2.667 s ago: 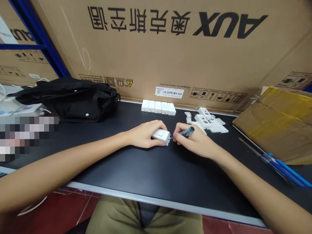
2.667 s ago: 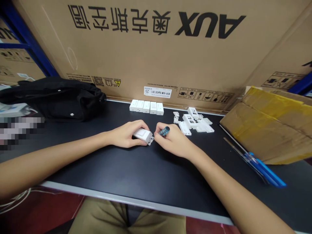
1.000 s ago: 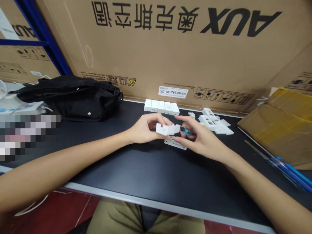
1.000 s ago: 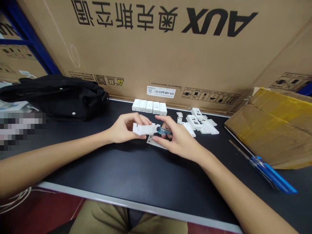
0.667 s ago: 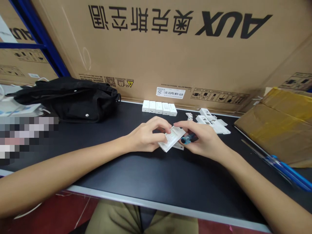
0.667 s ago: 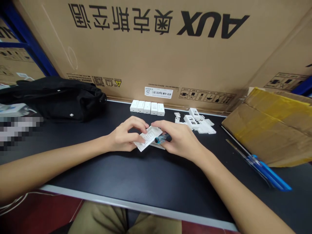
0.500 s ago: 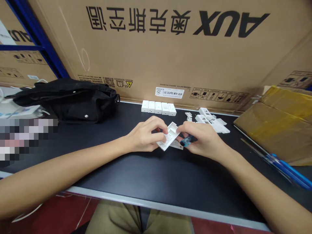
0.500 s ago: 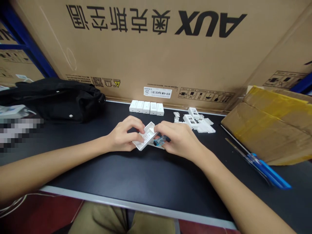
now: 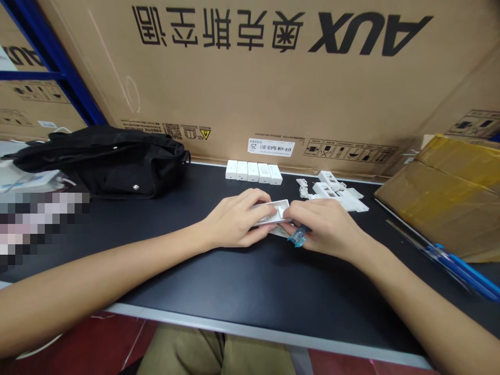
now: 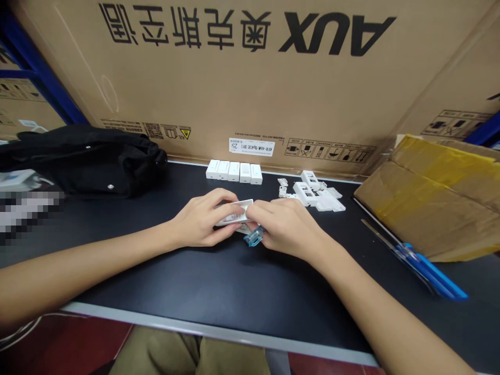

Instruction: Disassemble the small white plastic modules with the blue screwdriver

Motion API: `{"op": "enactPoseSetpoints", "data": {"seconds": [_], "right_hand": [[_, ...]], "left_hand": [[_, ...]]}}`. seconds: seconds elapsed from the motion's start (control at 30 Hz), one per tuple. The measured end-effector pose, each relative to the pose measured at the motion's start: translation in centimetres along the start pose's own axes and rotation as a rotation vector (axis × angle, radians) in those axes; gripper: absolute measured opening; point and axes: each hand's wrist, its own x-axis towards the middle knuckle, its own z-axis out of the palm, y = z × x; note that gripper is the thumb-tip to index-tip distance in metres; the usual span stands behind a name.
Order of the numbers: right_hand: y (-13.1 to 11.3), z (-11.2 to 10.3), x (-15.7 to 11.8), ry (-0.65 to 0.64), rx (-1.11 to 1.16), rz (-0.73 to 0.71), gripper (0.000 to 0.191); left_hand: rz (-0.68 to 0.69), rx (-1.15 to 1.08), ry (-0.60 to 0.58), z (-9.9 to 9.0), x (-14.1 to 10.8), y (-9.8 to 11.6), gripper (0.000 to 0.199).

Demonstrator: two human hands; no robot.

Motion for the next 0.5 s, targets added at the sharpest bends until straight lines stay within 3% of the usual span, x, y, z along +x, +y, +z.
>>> {"op": "enactPoseSetpoints", "data": {"seconds": [0.5], "right_hand": [[-0.43, 0.57, 0.31, -0.019, -0.034, -0.051, 0.013]], "left_hand": [[-0.036, -0.038, -0.195, 0.06, 0.15, 0.10, 0.026]]}}
